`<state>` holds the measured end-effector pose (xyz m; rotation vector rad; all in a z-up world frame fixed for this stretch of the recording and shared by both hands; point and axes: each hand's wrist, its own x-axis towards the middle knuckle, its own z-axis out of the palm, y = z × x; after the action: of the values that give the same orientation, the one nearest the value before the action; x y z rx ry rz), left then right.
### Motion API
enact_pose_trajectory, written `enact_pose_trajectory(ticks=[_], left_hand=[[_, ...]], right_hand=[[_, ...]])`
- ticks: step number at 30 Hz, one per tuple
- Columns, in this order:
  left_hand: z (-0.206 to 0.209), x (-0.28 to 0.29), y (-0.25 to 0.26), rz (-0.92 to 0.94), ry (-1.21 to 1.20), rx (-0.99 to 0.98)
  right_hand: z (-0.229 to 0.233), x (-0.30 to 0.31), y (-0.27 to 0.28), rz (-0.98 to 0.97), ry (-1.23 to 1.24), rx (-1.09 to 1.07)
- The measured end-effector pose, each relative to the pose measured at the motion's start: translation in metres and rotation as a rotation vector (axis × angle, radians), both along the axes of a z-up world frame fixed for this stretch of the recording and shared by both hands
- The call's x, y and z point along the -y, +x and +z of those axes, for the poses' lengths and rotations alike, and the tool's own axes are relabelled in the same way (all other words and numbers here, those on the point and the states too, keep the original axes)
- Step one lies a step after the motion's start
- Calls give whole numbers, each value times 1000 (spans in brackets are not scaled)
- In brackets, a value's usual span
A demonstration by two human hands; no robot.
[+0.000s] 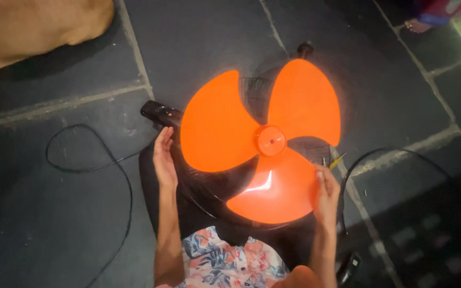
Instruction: The person assembles an electric fan by attaching the front grill, securing the orange fan blades, and tightening the central nut. The person then handles the power cord and a small white tag.
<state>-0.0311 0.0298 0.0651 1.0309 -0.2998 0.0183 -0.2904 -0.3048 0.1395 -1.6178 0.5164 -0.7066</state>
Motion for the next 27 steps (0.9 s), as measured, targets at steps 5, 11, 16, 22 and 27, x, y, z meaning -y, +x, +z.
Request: enact_pose_trajectory(ticks=[5, 11, 16, 22, 27], left_hand=[[37, -5, -29, -158, 51, -86], [77, 20, -41, -210, 209, -107], [107, 42, -35, -282, 318, 91], [104, 51, -31, -269, 303, 115], [71, 35, -27, -256, 253, 49]], right_hand=[[-16, -9, 0, 31, -10, -22], [3, 7, 4, 65, 41, -46], [19, 38, 4, 99, 199, -13], [5, 43, 6, 49, 196, -78], [-4, 23, 18, 80, 167, -120]])
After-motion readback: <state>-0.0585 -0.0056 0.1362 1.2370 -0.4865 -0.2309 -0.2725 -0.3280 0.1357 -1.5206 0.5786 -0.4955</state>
